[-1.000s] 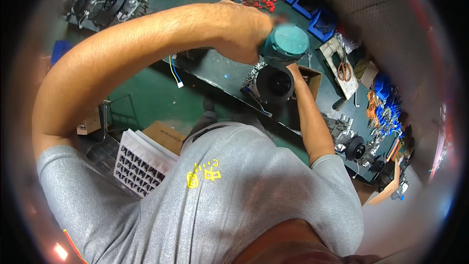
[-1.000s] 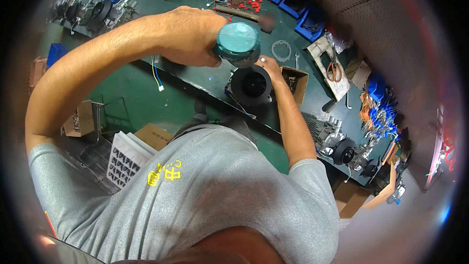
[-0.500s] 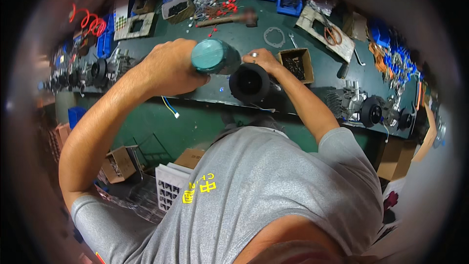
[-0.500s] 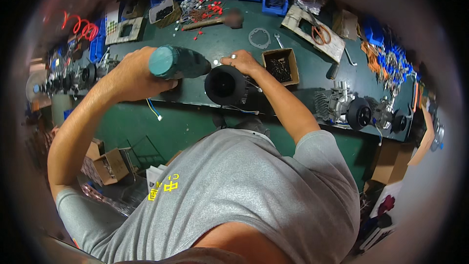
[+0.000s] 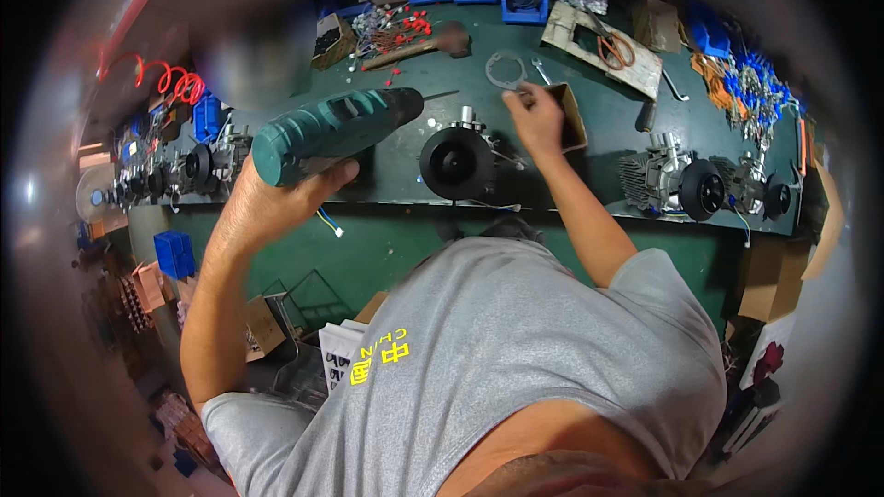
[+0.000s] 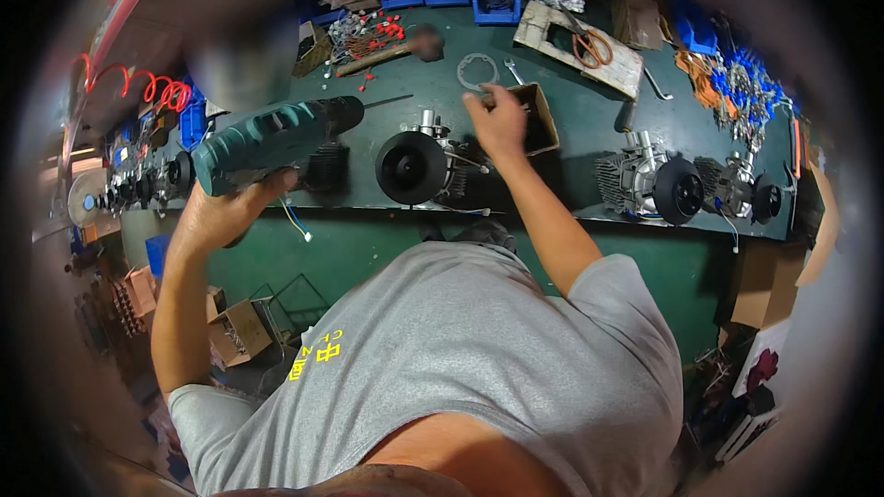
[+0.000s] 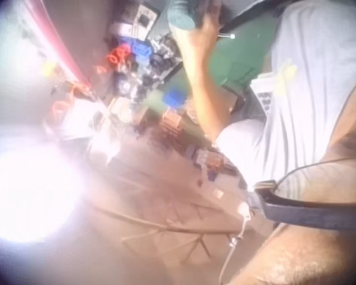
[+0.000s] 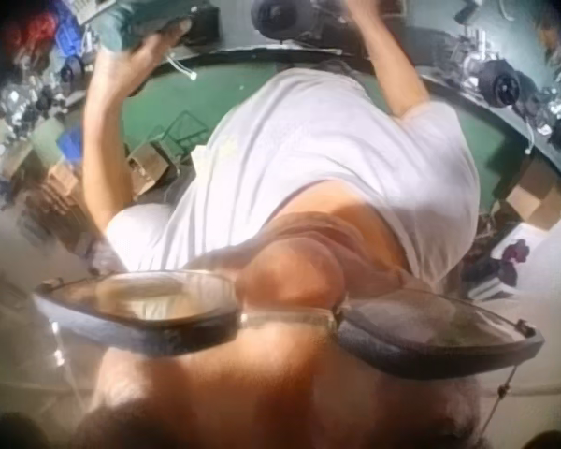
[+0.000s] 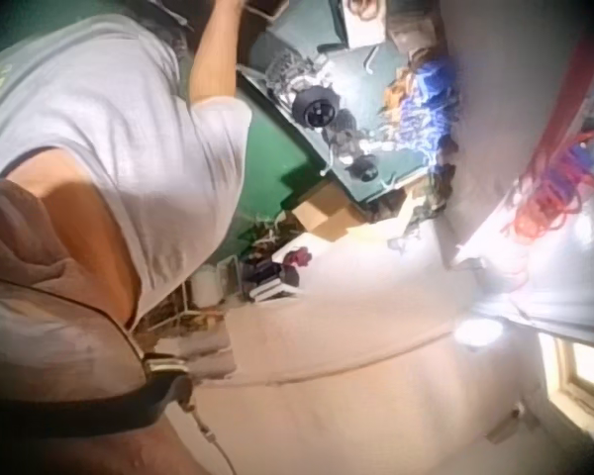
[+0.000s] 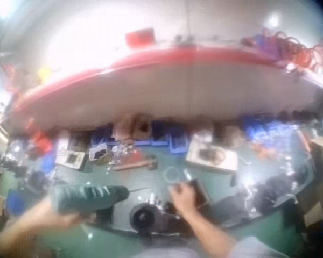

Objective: The person uses a cordless drill to fasten screws into several small electric motors placed on a green workbench. They repeatedly pick up each motor, align it, and drive screws into its housing, then set it aside and move to the next unit.

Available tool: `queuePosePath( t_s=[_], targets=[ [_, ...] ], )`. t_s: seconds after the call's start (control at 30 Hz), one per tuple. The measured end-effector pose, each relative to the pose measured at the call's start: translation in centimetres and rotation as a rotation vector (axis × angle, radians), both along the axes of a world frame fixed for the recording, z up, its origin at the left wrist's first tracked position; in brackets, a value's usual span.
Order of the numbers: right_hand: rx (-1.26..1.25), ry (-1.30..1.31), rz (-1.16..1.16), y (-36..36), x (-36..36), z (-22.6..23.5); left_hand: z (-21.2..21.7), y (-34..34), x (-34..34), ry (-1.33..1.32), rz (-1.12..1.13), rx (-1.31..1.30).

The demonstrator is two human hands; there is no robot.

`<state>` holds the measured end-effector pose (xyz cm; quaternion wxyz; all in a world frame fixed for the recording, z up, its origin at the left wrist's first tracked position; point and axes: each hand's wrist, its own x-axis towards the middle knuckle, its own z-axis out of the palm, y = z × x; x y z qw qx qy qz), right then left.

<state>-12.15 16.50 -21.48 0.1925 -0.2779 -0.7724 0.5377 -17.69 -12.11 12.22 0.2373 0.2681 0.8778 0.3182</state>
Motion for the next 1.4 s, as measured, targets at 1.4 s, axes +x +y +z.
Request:
queuePosePath(
  t_s=[1.4],
  targets=[
    [0.698,-0.25,0.787,-1.4,-24.3,-10.0,-14.9,-13.7,18.3,0.087,1.082,0.548]
  ],
)
